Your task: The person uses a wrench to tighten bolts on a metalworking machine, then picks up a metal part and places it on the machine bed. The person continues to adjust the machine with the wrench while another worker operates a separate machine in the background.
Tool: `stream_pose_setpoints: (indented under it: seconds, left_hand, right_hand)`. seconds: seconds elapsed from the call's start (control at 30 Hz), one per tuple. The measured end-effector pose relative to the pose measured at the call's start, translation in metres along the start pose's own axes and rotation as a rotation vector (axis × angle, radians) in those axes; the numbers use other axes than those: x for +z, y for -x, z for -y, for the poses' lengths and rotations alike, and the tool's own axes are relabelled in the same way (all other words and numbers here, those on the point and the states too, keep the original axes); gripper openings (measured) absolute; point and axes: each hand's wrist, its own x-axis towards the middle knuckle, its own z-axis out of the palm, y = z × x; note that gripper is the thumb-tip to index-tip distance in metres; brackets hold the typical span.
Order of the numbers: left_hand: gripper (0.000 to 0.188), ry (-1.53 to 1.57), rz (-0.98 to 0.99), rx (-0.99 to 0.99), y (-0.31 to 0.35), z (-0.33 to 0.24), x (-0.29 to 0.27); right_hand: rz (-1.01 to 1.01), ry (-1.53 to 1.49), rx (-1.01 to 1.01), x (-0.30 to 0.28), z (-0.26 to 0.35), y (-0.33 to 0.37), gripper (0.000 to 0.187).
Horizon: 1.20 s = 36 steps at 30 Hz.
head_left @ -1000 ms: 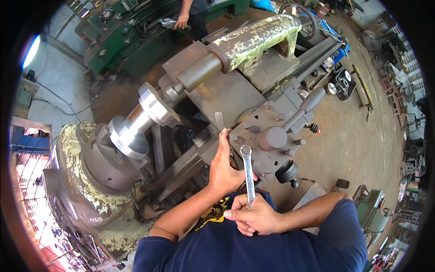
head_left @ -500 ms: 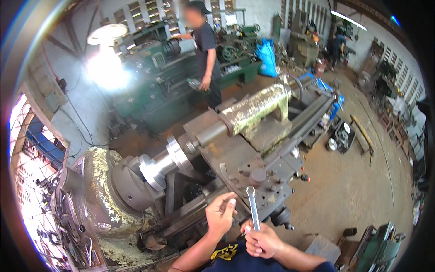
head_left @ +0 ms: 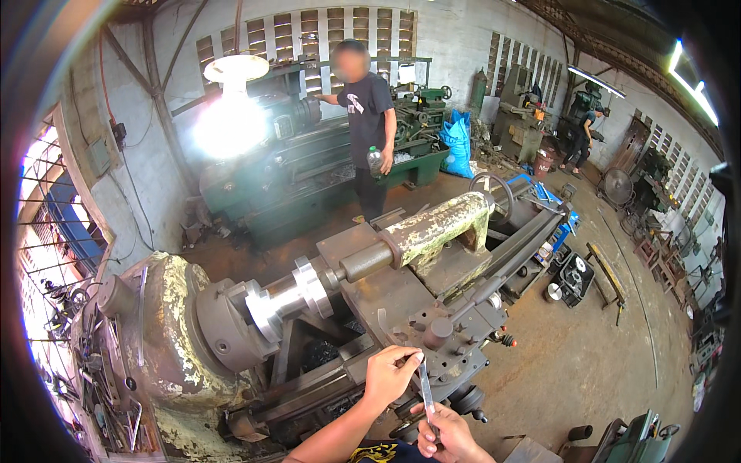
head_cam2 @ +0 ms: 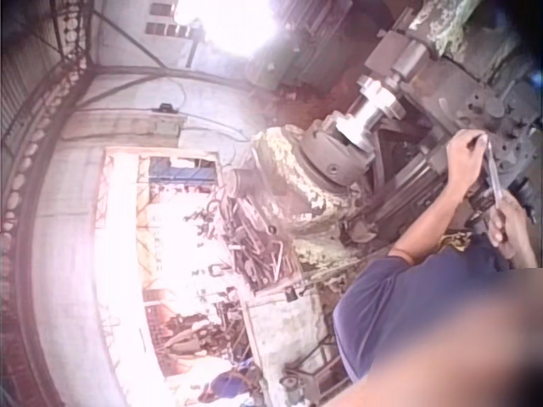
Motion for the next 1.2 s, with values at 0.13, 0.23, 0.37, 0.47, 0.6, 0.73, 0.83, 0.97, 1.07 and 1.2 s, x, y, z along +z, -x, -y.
stream_pose_setpoints:
  seconds: [0.13,0.23,0.37,0.47,0.6,0.73,0.83,0.97,1.07,1.2]
  left_hand:
    - [0.013,-0.110,-0.012,0.009,-0.005,-0.005,0.000]
    - [0.013,-0.100,-0.003,-0.026,-0.007,-0.008,-0.001]
    - [0.014,-0.104,0.025,-0.062,-0.009,-0.012,-0.003]
    - [0.013,-0.117,0.038,-0.086,-0.010,-0.014,-0.003]
    - [0.012,-0.128,0.014,-0.086,-0.011,-0.015,0.000]
    - [0.011,-0.141,0.016,-0.158,-0.011,-0.018,0.001]
    - [0.011,-0.192,0.017,-0.087,-0.013,-0.022,0.000]
    - [0.011,-0.249,0.027,-0.066,-0.017,-0.028,-0.001]
    - [0.013,-0.278,0.042,-0.081,-0.018,-0.032,-0.002]
    - [0.013,-0.268,0.080,-0.187,-0.018,-0.035,-0.004]
  right_hand:
    - [-0.031,-0.048,-0.006,-0.002,0.004,0.000,0.024]
    - [-0.013,-0.036,0.004,-0.004,0.006,0.001,0.029]
    - [0.198,0.117,0.114,-0.019,0.022,-0.003,0.053]
    - [0.236,0.169,0.130,-0.026,0.027,-0.007,0.052]
    - [0.200,0.104,0.151,-0.025,0.026,-0.008,0.050]
    - [0.153,0.150,0.147,-0.019,0.028,-0.005,0.049]
    - [0.123,0.146,0.163,-0.013,0.029,-0.004,0.048]
    - [0.094,0.126,0.158,-0.007,0.030,-0.003,0.047]
    - [0.092,0.101,0.184,-0.004,0.031,0.000,0.045]
    - [0.108,0.053,0.165,-0.002,0.032,0.001,0.040]
